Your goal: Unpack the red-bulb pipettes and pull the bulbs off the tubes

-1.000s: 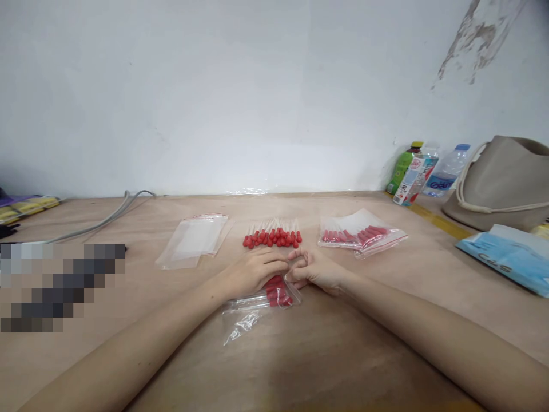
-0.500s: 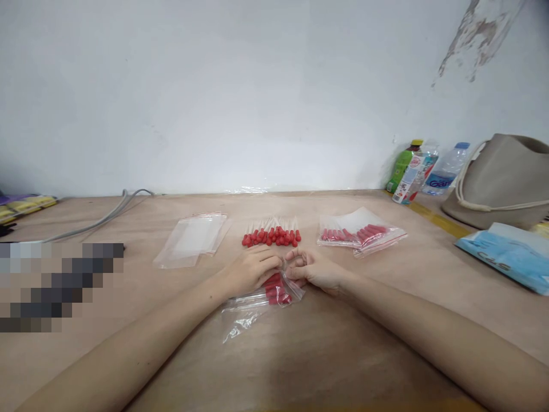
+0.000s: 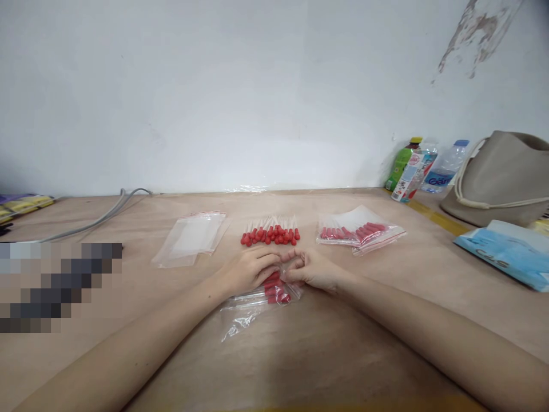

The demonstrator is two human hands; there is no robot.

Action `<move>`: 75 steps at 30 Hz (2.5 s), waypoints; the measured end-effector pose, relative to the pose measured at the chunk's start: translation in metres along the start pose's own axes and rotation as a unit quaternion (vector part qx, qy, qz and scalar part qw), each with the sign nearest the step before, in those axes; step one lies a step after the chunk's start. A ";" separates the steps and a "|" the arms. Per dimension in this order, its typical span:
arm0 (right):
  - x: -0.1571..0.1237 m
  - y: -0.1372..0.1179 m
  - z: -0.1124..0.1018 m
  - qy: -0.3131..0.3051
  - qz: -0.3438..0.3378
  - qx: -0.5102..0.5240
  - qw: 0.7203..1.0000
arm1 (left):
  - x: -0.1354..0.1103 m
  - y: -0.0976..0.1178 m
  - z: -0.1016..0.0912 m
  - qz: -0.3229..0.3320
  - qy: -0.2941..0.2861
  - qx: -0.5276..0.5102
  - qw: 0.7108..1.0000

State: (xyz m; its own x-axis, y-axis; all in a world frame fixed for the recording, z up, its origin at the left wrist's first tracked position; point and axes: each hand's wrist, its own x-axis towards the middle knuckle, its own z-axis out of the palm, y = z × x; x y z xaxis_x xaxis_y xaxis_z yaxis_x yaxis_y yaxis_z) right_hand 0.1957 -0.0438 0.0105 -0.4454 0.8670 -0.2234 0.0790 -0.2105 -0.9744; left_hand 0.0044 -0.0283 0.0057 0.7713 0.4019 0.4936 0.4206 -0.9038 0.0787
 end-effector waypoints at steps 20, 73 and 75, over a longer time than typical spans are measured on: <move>0.004 0.011 0.002 -0.002 -0.014 0.017 1.000 | 0.001 0.002 0.001 0.091 0.047 0.001 0.995; 0.003 0.025 -0.005 0.057 -0.307 -0.262 0.913 | -0.001 0.005 -0.002 -0.006 -0.011 0.024 1.000; 0.004 0.027 -0.008 0.050 -0.339 -0.291 0.893 | -0.001 0.005 -0.003 -0.008 -0.004 0.017 1.000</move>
State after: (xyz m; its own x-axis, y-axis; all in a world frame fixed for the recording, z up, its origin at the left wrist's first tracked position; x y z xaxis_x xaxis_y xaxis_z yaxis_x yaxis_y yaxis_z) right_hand 0.2028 -0.0423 -0.0167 -0.4878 0.7481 0.4499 0.2851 0.6236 -0.7278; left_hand 0.0044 -0.0336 0.0078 0.7678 0.4180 0.4856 0.4491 -0.8916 0.0575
